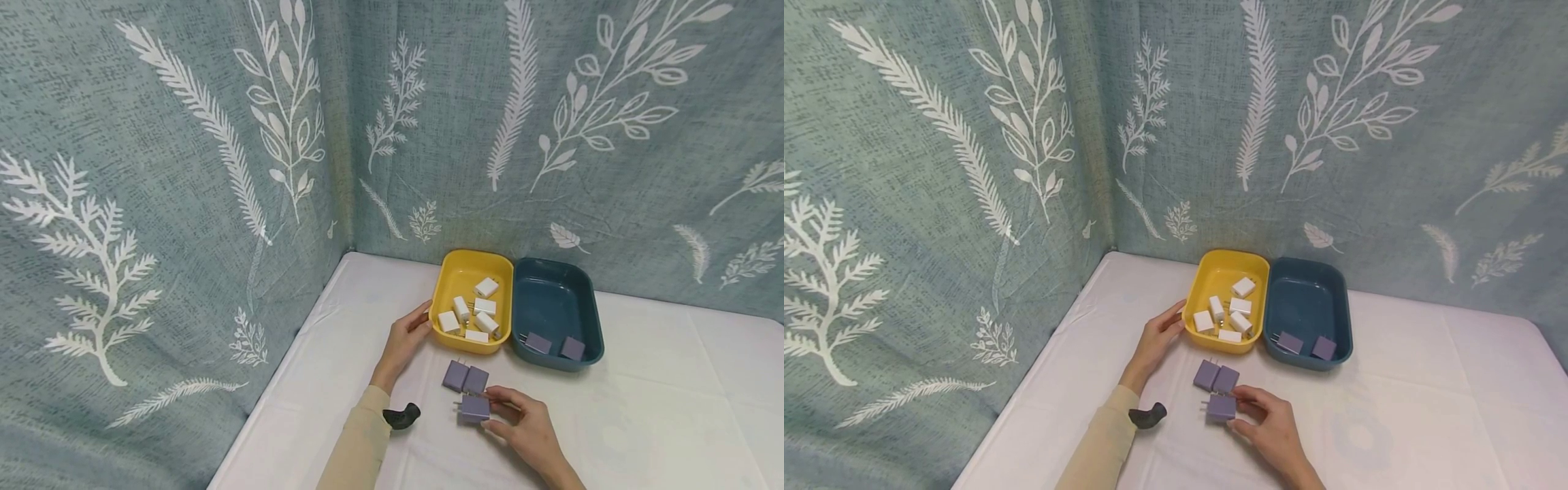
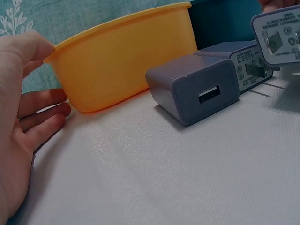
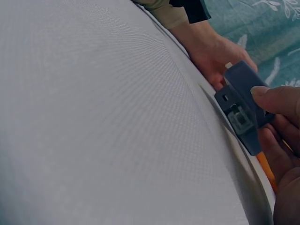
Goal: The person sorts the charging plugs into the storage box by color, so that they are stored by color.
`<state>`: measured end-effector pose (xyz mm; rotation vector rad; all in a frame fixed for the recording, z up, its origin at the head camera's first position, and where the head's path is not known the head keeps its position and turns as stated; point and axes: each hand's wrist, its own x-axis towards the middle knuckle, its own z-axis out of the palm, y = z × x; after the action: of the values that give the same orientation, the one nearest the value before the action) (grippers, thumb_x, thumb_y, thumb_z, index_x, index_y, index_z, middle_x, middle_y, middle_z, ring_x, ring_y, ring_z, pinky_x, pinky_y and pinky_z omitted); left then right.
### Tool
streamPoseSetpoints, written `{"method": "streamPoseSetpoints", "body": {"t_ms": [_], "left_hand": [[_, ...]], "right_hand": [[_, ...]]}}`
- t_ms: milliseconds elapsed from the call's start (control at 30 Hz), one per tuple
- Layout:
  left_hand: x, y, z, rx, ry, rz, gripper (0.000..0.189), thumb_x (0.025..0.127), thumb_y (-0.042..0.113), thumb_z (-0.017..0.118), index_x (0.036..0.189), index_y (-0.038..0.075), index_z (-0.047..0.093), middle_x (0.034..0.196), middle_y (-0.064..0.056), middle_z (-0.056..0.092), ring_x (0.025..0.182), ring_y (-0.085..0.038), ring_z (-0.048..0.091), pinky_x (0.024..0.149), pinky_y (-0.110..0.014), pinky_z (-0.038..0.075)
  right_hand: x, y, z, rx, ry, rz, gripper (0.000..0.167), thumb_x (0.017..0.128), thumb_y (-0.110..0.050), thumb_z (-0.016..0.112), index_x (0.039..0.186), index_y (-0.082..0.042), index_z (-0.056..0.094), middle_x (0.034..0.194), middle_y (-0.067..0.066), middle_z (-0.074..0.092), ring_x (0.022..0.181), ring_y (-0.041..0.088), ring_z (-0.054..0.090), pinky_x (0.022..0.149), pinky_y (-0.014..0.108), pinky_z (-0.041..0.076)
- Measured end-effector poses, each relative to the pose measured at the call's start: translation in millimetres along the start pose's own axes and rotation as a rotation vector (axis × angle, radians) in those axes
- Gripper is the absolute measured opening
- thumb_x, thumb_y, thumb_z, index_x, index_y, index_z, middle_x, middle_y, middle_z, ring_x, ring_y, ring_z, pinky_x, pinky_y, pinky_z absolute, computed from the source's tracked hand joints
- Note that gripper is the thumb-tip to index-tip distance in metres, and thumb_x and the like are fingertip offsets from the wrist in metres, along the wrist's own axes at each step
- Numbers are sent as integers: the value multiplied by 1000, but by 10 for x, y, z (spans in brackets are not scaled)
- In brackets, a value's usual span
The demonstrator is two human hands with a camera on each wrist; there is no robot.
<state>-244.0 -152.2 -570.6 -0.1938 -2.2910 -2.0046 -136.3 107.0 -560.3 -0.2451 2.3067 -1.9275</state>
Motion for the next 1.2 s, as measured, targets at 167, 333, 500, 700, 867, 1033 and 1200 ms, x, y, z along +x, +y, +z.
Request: {"method": "streamPoseSetpoints", "body": {"t_ms": [167, 333, 500, 700, 867, 1033, 1200], "left_hand": [[-8, 2, -3, 11, 9, 7, 46, 96, 19, 60, 141, 21, 53, 138, -9, 59, 124, -25, 59, 99, -25, 50], [-13, -5, -17, 26, 16, 16, 45, 96, 19, 60, 141, 20, 53, 137, -8, 60, 123, -24, 60, 98, -24, 51], [-2, -12, -18, 11, 8, 13, 45, 96, 19, 60, 141, 20, 53, 136, -10, 61, 123, -24, 60, 96, -21, 51], [2, -9, -19, 14, -3, 23, 47, 97, 17, 59, 143, 15, 51, 137, -14, 59, 124, -30, 58, 95, -19, 49], [-50, 157, -37, 6, -32, 10, 47, 97, 15, 58, 143, 10, 49, 140, -19, 56, 126, -34, 56, 96, -19, 49], [-113, 329, -43, 12, -39, 5, 47, 97, 14, 58, 143, 8, 50, 138, -21, 56, 125, -33, 57, 98, -23, 51], [-122, 352, -38, 20, -38, -11, 47, 97, 15, 58, 143, 11, 49, 140, -18, 56, 126, -30, 57, 100, -25, 50]], "right_hand": [[-1, 6, 6, 6, 16, -35, 52, 63, 8, 84, 111, 1, 68, 112, 18, 69, 96, 3, 67, 87, 22, 57], [11, -4, 13, 5, 27, -60, 51, 63, 7, 84, 111, 1, 68, 112, 19, 70, 96, 3, 67, 86, 24, 57], [29, -19, 5, -7, 39, -67, 50, 63, 9, 83, 110, 1, 68, 111, 18, 70, 95, 3, 68, 86, 24, 57], [41, -31, -23, 4, 46, -84, 50, 64, 11, 81, 111, 3, 67, 111, 21, 69, 95, 2, 68, 85, 21, 57], [45, -33, -41, 1, 47, -115, 50, 64, 11, 81, 112, 5, 67, 111, 22, 69, 95, 3, 68, 85, 22, 57], [53, -50, -55, -24, 66, -126, 48, 65, 9, 82, 111, 3, 68, 110, 19, 70, 96, 4, 68, 87, 25, 57], [54, -76, -75, -26, 89, -126, 48, 66, 4, 84, 111, 1, 68, 111, 16, 71, 98, 4, 68, 88, 25, 57]]}}
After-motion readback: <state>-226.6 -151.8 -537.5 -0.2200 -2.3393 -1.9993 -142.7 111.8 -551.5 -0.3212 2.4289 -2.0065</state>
